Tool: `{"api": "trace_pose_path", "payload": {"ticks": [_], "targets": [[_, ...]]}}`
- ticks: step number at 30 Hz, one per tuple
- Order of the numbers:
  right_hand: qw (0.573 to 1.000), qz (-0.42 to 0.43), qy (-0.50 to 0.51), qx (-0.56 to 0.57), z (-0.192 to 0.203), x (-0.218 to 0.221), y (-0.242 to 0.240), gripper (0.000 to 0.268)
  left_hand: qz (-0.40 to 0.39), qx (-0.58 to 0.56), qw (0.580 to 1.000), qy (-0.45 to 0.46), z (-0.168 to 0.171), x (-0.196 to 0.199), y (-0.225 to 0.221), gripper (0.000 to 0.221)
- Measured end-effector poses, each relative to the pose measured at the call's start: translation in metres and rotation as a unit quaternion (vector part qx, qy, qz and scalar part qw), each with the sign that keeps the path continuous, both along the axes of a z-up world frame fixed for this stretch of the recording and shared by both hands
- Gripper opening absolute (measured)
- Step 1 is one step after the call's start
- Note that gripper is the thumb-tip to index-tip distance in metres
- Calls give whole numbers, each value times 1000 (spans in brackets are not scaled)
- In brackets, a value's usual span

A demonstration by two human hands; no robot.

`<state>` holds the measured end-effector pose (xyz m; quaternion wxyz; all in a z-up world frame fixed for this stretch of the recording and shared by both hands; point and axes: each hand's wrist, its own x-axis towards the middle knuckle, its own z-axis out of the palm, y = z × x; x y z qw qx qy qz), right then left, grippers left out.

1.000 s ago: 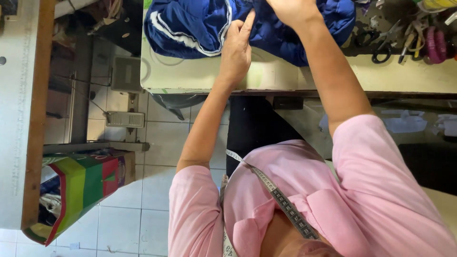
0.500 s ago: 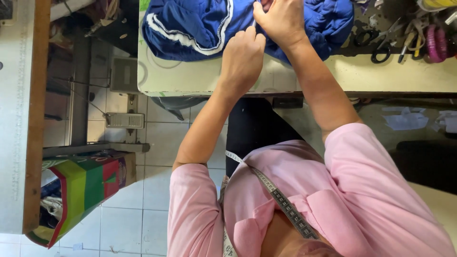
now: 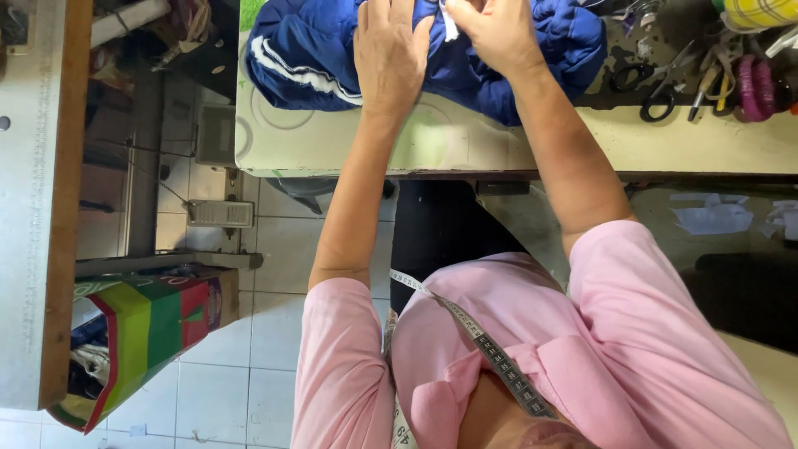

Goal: Inspecting the waistband of a blue garment for quality and trimming loose threads with scissors.

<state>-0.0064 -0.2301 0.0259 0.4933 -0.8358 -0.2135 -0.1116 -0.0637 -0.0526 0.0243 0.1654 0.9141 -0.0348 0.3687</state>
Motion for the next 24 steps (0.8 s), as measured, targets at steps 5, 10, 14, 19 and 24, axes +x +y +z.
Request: {"api": "trace_pose_path", "payload": {"ticks": [5, 10, 14, 19, 24], "targets": [[957, 168, 65, 226, -2, 8, -1, 16, -99, -131, 986, -32, 8, -1, -3, 54], [943, 196, 131, 234, 3, 8, -5, 9, -99, -217, 971, -24, 26, -17, -13, 34], [937, 196, 162, 241, 4, 6, -3, 5, -155, -229, 961, -22, 44, -28, -15, 18], [944, 190, 120, 241, 4, 3, -2, 13, -130, -156, 979, -7, 35, -18, -14, 34], [952, 218, 101, 188, 8, 1, -5, 9, -333, -285, 898, 32, 34, -12, 13, 23]]}}
